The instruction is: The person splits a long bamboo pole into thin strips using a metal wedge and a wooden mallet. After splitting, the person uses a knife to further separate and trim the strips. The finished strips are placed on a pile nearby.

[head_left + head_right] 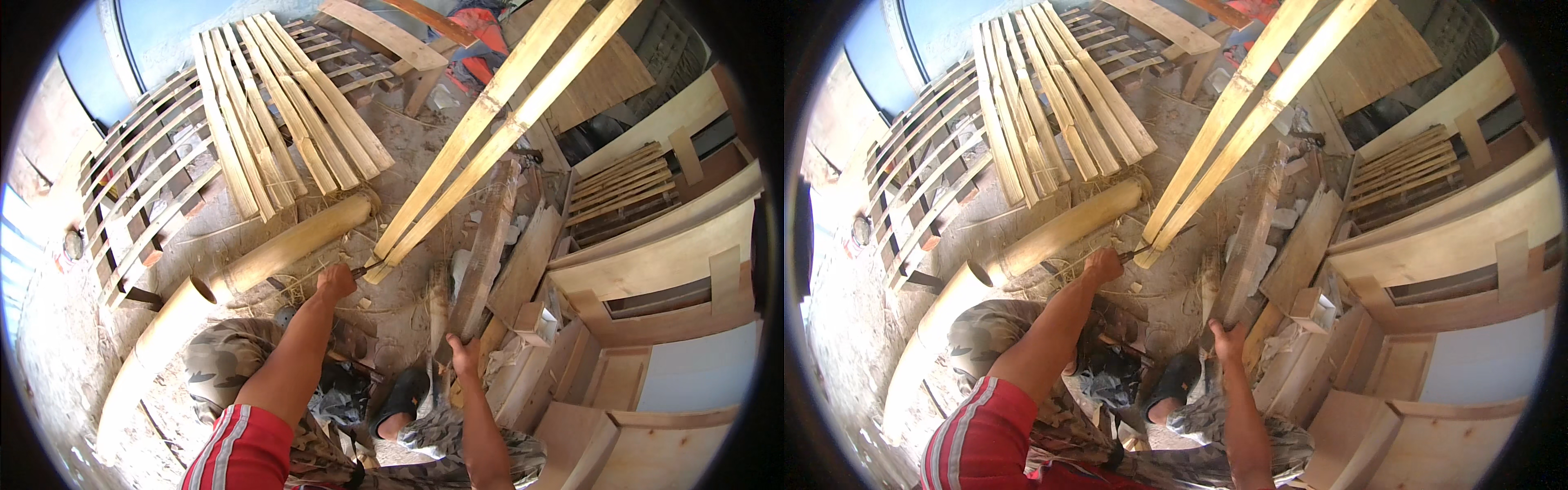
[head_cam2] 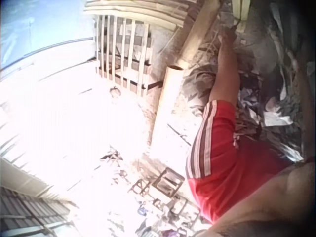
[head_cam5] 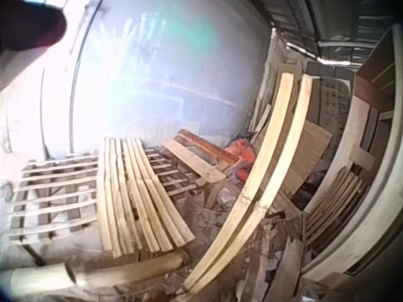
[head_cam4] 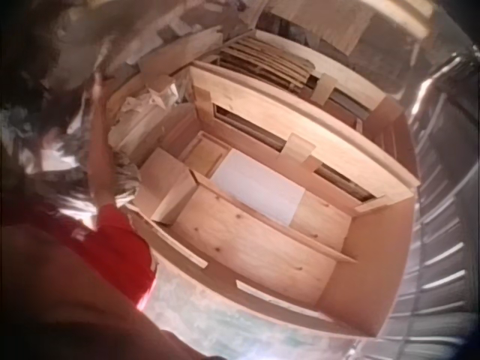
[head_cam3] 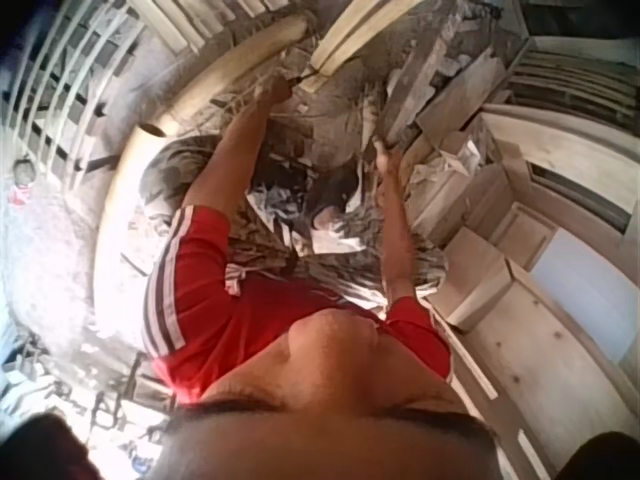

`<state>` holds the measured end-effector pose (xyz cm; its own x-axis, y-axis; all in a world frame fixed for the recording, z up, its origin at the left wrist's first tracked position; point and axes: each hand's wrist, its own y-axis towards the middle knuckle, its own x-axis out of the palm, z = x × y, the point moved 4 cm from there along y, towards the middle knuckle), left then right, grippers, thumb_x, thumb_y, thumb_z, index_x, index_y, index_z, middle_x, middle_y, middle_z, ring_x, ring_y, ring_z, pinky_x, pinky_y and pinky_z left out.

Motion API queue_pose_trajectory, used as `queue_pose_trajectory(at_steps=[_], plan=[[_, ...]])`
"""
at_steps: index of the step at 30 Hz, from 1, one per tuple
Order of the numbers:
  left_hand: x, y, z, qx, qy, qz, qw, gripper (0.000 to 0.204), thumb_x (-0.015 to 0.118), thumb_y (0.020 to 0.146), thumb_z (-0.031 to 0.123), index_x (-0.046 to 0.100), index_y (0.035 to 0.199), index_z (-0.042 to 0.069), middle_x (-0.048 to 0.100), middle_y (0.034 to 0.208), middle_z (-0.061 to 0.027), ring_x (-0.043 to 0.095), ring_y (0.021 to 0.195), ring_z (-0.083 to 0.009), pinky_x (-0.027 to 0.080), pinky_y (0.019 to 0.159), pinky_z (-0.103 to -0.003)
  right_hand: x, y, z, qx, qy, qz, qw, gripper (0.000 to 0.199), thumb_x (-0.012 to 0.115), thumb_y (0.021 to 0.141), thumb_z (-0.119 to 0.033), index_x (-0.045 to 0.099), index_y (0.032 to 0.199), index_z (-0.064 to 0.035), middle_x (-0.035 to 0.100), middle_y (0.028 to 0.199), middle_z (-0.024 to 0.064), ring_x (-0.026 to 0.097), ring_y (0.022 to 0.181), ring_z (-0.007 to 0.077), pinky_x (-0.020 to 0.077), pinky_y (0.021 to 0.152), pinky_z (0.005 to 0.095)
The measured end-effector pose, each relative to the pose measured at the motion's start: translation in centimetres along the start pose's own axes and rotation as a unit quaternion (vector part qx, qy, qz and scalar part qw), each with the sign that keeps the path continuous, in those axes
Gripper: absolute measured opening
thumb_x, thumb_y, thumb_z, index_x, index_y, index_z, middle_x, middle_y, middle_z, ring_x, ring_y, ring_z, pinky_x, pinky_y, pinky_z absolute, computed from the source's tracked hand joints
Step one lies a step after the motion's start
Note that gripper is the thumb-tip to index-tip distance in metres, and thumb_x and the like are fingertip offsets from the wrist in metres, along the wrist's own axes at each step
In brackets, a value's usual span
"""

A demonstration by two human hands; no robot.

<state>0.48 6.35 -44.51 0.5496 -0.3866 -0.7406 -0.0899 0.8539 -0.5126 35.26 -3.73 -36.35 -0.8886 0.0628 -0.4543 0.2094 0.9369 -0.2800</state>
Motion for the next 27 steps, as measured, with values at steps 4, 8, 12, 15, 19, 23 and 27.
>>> queue_pose_trajectory(at_steps=[4, 8, 12, 15, 19, 23, 27], plan=[[0.6, -0.2, 0.0, -0.004, 0.012, -0.007, 1.000, 0.026, 0.060, 0.081, 0.017, 0.071, 0.100, 0.003, 0.070, 0.103, -0.0181, 0.067, 0.098, -0.0332, 0.054, 0.081, -0.043, 1.2, -1.3, 5.2, 0.080, -0.200, -0.038, 0.976, 0.063, 0.074, 0.072, -0.038, 0.062, 0.105, 0.0134, 0.066, 0.102, 0.0281, 0.064, 0.097, 0.0408, 0.0487, 0.085, 0.0438], [0.9, 0.3, -0.4, 0.010, 0.030, -0.007, 0.999, 0.025, 0.061, 0.083, 0.020, 0.071, 0.100, 0.003, 0.070, 0.100, -0.0179, 0.067, 0.097, -0.0330, 0.054, 0.080, -0.044, 2.0, -2.1, 8.5, 0.091, -0.274, -0.175, 0.941, 0.060, 0.074, 0.072, -0.040, 0.064, 0.102, 0.0105, 0.067, 0.099, 0.0277, 0.064, 0.098, 0.0414, 0.0494, 0.086, 0.0438], [0.7, -0.5, 0.5, 0.018, 0.025, 0.018, 0.999, 0.024, 0.062, 0.085, 0.021, 0.070, 0.098, 0.004, 0.070, 0.098, -0.0168, 0.068, 0.094, -0.0325, 0.054, 0.077, -0.044, 0.9, -3.5, 9.4, 0.057, -0.248, -0.145, 0.956, 0.051, 0.073, 0.075, -0.036, 0.067, 0.104, 0.0061, 0.069, 0.098, 0.0214, 0.066, 0.091, 0.0345, 0.0502, 0.079, 0.0450], [0.7, -0.5, 0.0, 0.004, 0.035, -0.014, 0.999, 0.023, 0.062, 0.085, 0.021, 0.070, 0.097, 0.004, 0.070, 0.096, -0.0162, 0.068, 0.092, -0.0324, 0.054, 0.077, -0.044, 0.9, -3.5, 5.8, 0.054, -0.161, -0.113, 0.979, 0.053, 0.073, 0.074, -0.034, 0.064, 0.106, 0.0079, 0.068, 0.100, 0.0242, 0.066, 0.094, 0.0384, 0.0499, 0.083, 0.0438], [1.1, -0.7, -0.7, -0.003, 0.017, -0.004, 1.000, 0.025, 0.062, 0.082, 0.021, 0.071, 0.096, 0.003, 0.070, 0.097, -0.0178, 0.068, 0.093, -0.0337, 0.054, 0.078, -0.044, 0.6, -2.6, 4.6, 0.031, -0.088, -0.035, 0.995, 0.054, 0.075, 0.074, -0.030, 0.062, 0.109, 0.0082, 0.067, 0.105, 0.0239, 0.065, 0.096, 0.0380, 0.0496, 0.083, 0.0445], [1.1, -0.7, 0.3, 0.004, 0.002, -0.006, 1.000, 0.029, 0.062, 0.077, 0.020, 0.072, 0.095, 0.001, 0.070, 0.100, -0.0211, 0.068, 0.096, -0.0362, 0.054, 0.082, -0.045, 1.4, -2.3, 9.5, -0.047, -0.183, 0.000, 0.982, 0.049, 0.073, 0.077, -0.033, 0.065, 0.103, 0.0073, 0.068, 0.093, 0.0206, 0.066, 0.088, 0.0364, 0.0498, 0.077, 0.0458], [0.7, -0.4, 0.5, 0.011, 0.030, -0.019, 0.999, 0.025, 0.062, 0.084, 0.021, 0.071, 0.100, 0.004, 0.070, 0.103, -0.0172, 0.067, 0.098, -0.0323, 0.055, 0.079, -0.044, 2.5, -3.6, 13.4, 0.057, -0.267, -0.122, 0.954, 0.055, 0.072, 0.075, -0.040, 0.066, 0.102, 0.0071, 0.068, 0.095, 0.0212, 0.066, 0.089, 0.0369, 0.0495, 0.077, 0.0454]])
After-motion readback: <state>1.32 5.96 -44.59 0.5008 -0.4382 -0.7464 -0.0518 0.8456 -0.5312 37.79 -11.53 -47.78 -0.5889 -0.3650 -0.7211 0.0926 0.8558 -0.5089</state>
